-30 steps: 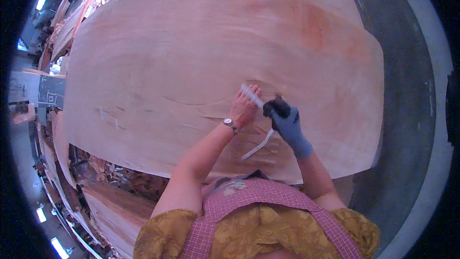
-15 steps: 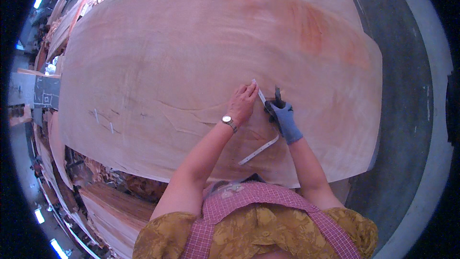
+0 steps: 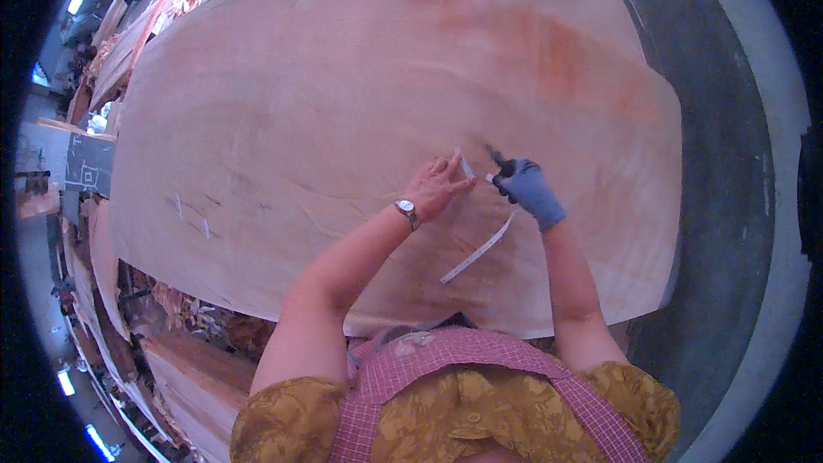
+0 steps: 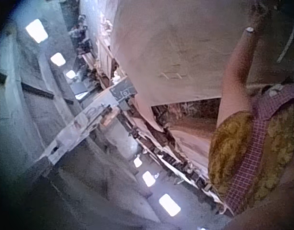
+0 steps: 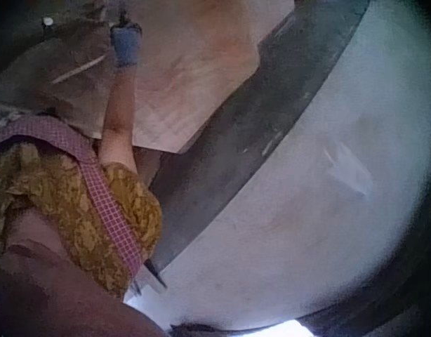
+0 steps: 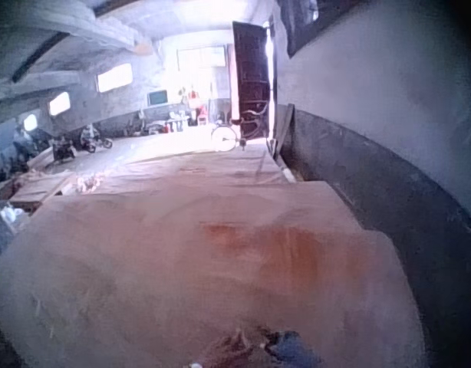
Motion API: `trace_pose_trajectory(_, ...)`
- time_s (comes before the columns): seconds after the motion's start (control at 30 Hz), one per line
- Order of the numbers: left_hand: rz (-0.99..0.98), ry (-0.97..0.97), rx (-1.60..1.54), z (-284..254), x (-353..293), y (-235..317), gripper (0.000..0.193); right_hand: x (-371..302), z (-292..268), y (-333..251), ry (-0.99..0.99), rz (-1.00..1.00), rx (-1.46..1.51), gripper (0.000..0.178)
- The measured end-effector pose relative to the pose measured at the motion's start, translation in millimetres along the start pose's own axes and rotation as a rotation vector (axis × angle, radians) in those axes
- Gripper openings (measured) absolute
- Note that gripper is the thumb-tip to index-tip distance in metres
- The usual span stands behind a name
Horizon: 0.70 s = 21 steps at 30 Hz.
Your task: The person uses a cutting tool and adhesive strips to patch cracks in thin wood veneer sheets, measuring the strips with a tape measure before applying them to the surface.
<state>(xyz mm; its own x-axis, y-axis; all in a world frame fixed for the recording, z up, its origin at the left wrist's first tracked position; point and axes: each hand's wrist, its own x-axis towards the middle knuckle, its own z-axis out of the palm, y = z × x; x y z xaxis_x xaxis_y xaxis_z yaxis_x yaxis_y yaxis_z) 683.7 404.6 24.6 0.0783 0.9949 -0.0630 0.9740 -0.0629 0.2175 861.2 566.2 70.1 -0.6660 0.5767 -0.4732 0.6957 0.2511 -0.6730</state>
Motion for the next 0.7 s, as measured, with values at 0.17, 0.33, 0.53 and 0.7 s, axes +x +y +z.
trace_pose_trajectory(0.17,0.011,-0.032,-0.085,5,-17,10,0.079,-70,-69,55,-0.048,-0.345,1.378,0.024)
trace_pose_trajectory(0.33,0.013,-0.067,0.009,12,-75,61,0.077,-157,-116,75,-0.027,-0.892,1.641,0.018)
trace_pose_trajectory(0.53,0.131,0.020,-0.104,32,-102,61,0.050,-190,-92,35,-0.005,-0.810,1.626,0.011)
trace_pose_trajectory(0.7,0.279,0.448,-0.312,69,-105,51,0.025,-193,-27,19,-0.033,-0.721,1.578,0.020)
